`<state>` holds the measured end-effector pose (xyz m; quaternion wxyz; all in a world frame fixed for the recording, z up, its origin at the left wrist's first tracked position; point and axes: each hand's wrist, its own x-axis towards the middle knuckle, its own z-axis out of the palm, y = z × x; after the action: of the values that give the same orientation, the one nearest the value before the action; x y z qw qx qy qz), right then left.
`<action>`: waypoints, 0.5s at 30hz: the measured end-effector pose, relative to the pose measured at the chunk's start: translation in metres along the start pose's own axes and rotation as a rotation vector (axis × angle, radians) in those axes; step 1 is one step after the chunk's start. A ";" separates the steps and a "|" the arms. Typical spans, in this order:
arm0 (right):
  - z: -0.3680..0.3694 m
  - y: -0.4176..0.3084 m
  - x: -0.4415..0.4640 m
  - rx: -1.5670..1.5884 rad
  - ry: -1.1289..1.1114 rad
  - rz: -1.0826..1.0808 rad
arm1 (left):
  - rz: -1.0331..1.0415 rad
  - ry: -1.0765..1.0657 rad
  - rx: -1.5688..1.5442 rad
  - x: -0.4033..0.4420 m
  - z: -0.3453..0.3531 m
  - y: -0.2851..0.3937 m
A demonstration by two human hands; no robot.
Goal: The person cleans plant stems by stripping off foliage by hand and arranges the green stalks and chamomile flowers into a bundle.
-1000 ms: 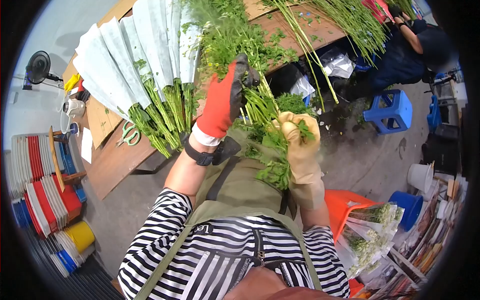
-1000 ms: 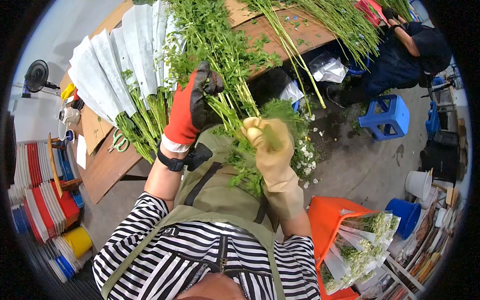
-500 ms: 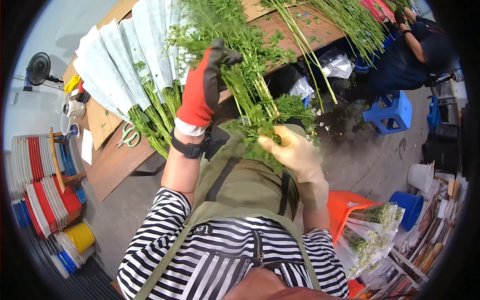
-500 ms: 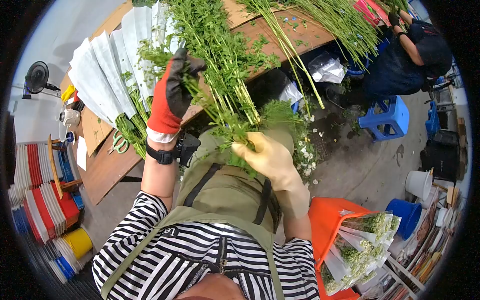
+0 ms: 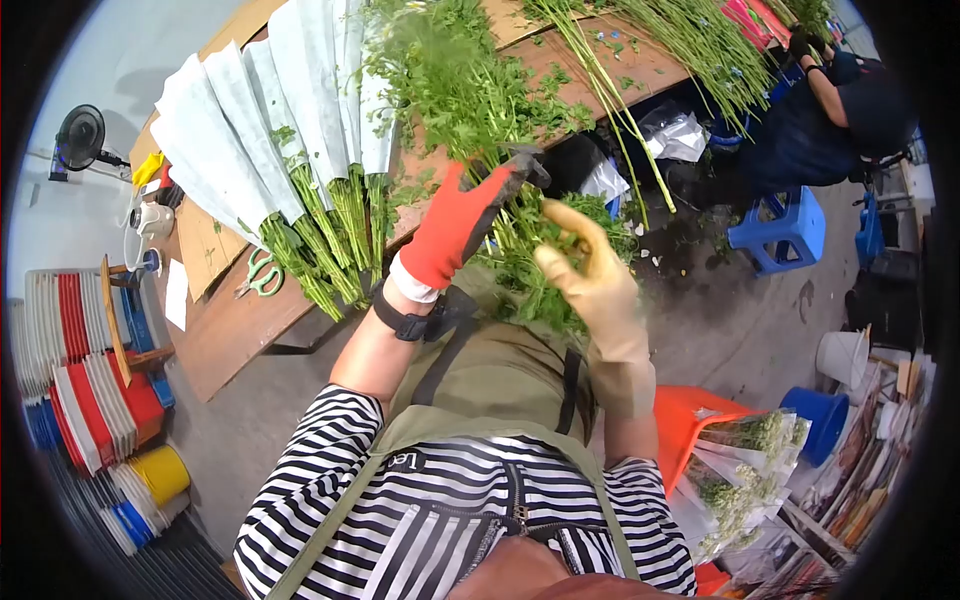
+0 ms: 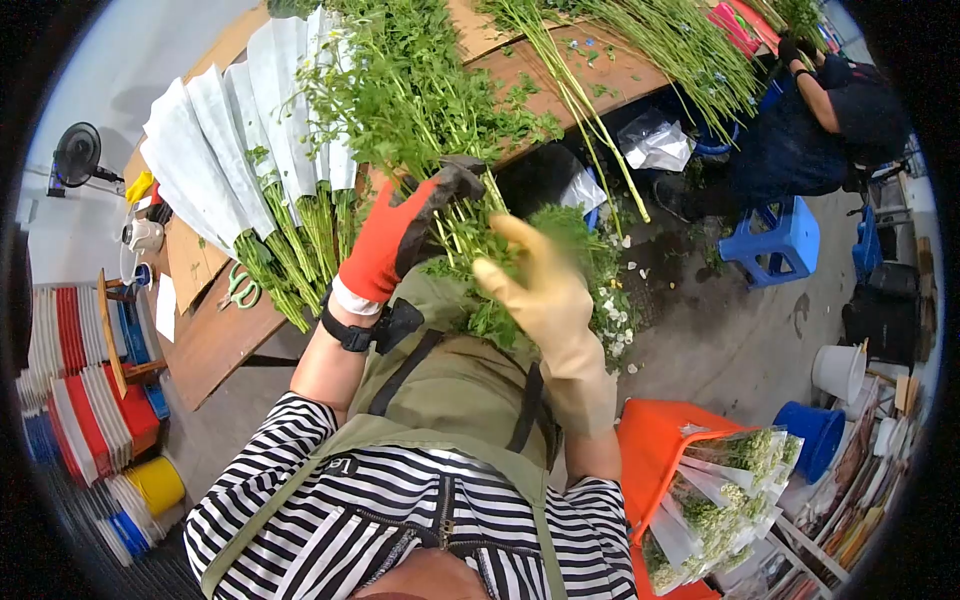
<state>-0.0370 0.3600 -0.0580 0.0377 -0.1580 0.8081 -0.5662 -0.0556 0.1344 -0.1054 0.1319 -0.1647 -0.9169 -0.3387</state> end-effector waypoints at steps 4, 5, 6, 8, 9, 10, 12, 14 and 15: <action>0.009 -0.002 0.014 0.345 0.063 0.006 | -0.041 0.004 -0.232 0.004 -0.005 0.025; 0.012 -0.002 0.015 0.221 0.053 -0.048 | -0.057 -0.018 -0.272 0.006 -0.006 0.028; 0.016 -0.001 0.016 0.098 0.044 -0.103 | -0.073 -0.040 -0.312 0.007 -0.006 0.030; 0.025 0.011 0.015 0.189 0.044 -0.177 | 0.028 0.070 -0.133 0.005 -0.003 0.029; 0.027 0.016 0.014 0.338 0.026 -0.150 | 0.079 0.123 -0.043 0.004 -0.001 0.028; 0.028 0.019 0.013 0.486 0.009 -0.123 | 0.131 0.176 0.046 0.003 0.001 0.028; 0.032 0.016 0.015 0.511 0.183 0.078 | -0.303 -0.004 -0.508 0.018 -0.022 0.051; 0.013 0.019 0.025 0.614 0.115 -0.087 | -0.342 0.120 -0.805 0.024 -0.021 0.050; 0.013 0.032 0.025 0.781 0.232 -0.088 | -0.357 0.167 -0.956 0.028 -0.020 0.047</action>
<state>-0.0641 0.3506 -0.0895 -0.0209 -0.1013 0.5235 -0.8457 -0.0598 0.1607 -0.0536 0.0551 -0.0201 -0.6600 -0.7490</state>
